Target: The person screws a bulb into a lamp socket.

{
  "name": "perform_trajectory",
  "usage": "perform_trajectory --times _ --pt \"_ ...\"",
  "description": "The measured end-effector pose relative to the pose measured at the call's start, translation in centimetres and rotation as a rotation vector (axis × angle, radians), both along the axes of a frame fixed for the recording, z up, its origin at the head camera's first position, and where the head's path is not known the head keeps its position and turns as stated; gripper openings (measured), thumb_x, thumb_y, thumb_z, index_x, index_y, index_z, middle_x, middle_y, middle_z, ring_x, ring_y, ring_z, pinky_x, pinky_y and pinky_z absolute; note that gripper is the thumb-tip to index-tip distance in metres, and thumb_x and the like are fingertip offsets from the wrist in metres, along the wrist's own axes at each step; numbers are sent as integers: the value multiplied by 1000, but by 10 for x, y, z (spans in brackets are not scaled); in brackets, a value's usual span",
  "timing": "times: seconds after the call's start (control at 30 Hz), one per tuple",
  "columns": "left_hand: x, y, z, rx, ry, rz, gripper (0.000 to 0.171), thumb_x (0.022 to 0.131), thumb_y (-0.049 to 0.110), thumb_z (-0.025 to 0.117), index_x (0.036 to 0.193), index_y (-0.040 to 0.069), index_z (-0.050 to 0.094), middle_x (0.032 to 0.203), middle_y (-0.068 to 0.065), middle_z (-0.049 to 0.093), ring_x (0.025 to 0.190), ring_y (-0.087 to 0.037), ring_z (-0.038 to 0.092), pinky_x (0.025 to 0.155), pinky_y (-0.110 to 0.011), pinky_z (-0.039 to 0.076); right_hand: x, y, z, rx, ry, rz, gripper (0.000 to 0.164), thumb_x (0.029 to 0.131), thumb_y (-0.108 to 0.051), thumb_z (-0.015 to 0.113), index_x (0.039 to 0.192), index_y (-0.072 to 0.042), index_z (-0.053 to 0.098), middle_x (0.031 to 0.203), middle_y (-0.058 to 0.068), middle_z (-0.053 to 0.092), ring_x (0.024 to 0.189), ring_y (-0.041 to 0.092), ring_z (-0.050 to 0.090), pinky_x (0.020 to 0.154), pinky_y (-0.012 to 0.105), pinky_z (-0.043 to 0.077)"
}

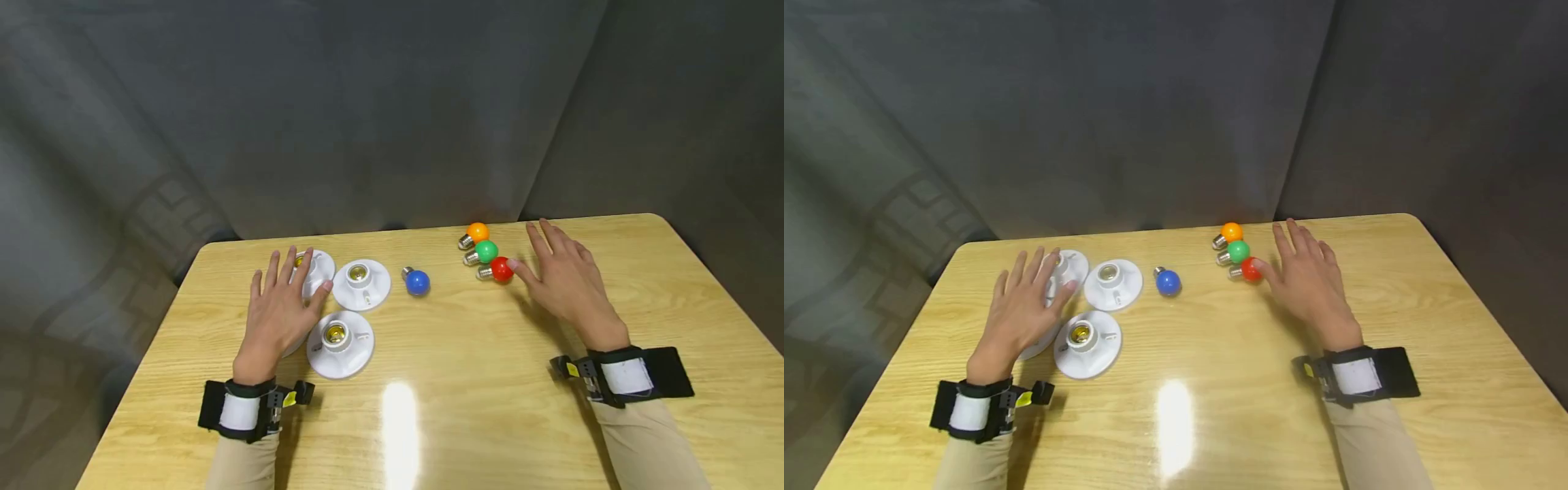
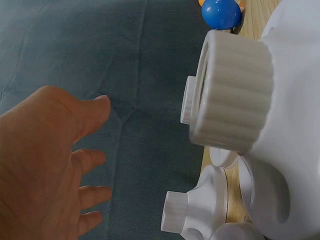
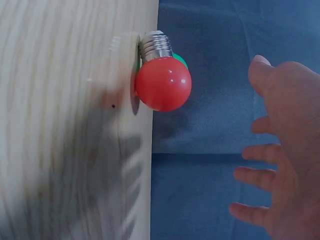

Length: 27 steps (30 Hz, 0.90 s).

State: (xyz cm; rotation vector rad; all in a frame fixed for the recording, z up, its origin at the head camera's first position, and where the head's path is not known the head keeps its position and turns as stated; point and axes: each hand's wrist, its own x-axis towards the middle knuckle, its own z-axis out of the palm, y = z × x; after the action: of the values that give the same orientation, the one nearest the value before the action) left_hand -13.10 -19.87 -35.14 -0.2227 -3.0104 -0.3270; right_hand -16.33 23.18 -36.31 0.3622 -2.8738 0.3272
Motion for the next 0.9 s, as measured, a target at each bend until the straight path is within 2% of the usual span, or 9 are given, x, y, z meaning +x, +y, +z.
perform_trajectory --times 0.17,0.3,0.5,0.73,0.9 --pt "3 -1 2 3 -22 -20 74 98 61 29 155 15 18 160 -21 18 144 -41 8 109 -68 22 -2 -7 -2 -10 3 15 76 97 -48 49 150 1 27 152 32 28 135 49 27 103 72 29" --pt "6 -1 7 15 -35 -36 75 98 62 30 155 16 18 160 -19 21 144 -40 11 106 -69 26 -3 -12 -4 -18 -13 25 75 96 -44 53 150 0 26 152 32 28 134 51 28 102 73 30" --pt "6 1 12 28 -54 -80 76 96 63 35 155 17 20 159 -19 24 143 -39 15 106 -70 26 -1 -14 -3 -19 -42 34 74 96 -39 56 151 0 25 152 32 27 133 52 27 102 73 30" --pt "6 2 13 42 -112 -144 83 92 65 43 155 17 19 160 -17 23 143 -40 15 108 -70 24 0 -15 -6 -33 -84 21 77 97 -47 52 151 0 22 153 33 25 133 53 26 101 76 28" --pt "7 1 12 40 -124 -201 84 91 64 48 154 15 22 159 -17 23 143 -41 16 110 -67 23 1 -16 -11 -63 -124 32 81 97 -51 49 152 0 21 154 32 23 134 52 25 102 76 27"
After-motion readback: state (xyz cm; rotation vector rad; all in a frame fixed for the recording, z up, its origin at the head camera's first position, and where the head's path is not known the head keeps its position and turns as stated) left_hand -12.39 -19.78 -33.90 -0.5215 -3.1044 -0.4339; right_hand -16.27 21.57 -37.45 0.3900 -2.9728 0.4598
